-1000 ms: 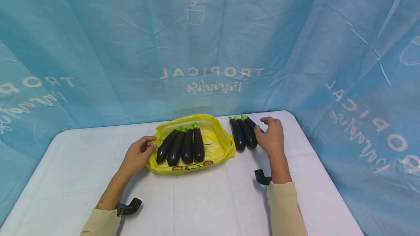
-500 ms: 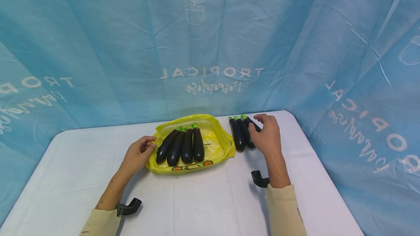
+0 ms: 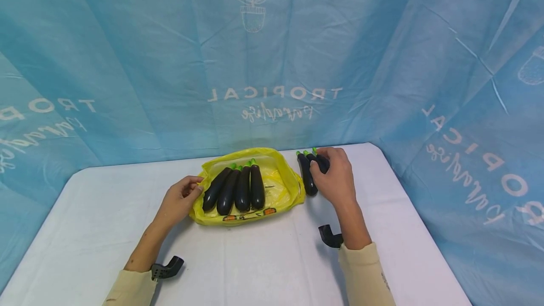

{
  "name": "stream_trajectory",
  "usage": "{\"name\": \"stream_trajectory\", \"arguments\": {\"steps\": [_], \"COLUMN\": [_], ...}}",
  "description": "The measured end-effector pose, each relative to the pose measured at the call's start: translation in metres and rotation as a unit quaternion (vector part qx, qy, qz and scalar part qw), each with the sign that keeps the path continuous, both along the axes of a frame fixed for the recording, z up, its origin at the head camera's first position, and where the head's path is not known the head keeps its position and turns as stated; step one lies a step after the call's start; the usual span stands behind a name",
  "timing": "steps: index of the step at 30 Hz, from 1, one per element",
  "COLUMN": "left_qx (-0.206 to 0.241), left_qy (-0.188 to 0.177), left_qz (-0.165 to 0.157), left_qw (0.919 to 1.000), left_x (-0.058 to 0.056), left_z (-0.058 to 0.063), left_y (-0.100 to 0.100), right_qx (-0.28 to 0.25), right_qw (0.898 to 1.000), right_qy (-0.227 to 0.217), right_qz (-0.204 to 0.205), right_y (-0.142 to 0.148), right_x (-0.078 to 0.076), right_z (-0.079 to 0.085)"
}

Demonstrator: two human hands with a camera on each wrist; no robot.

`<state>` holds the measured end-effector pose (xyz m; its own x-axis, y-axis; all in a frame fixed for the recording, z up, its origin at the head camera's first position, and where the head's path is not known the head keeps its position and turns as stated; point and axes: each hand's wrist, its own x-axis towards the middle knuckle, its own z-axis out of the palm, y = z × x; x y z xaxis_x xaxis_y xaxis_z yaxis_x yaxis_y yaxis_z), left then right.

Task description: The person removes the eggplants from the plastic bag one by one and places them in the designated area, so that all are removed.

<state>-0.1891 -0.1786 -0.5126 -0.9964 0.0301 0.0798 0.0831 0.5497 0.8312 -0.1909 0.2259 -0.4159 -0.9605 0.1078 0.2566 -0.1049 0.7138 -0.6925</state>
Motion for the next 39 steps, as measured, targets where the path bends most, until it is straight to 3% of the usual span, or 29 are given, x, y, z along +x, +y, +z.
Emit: {"name": "stream_trajectory", "arguments": {"steps": [11, 31, 39], "left_qx": [0.003, 0.008, 0.002], "left_qy": [0.001, 0.001, 0.001], "left_qz": [-0.002, -0.010, -0.007], "left_qw": [1.0000, 0.9999, 1.0000], "left_x": [-0.001, -0.001, -0.001], "left_z": [0.001, 0.001, -0.002], "left_y": [0.000, -0.002, -0.002], "right_qx": [-0.002, -0.001, -0.005], "right_qw": [0.999, 0.995, 0.994], "right_qy": [0.031, 0.036, 0.034], "right_qz": [0.029, 0.093, 0.101], "right_y": [-0.016, -0.042, -0.053], "right_x": [0.004, 0.009, 0.011], "right_z": [0.000, -0.008, -0.012]}}
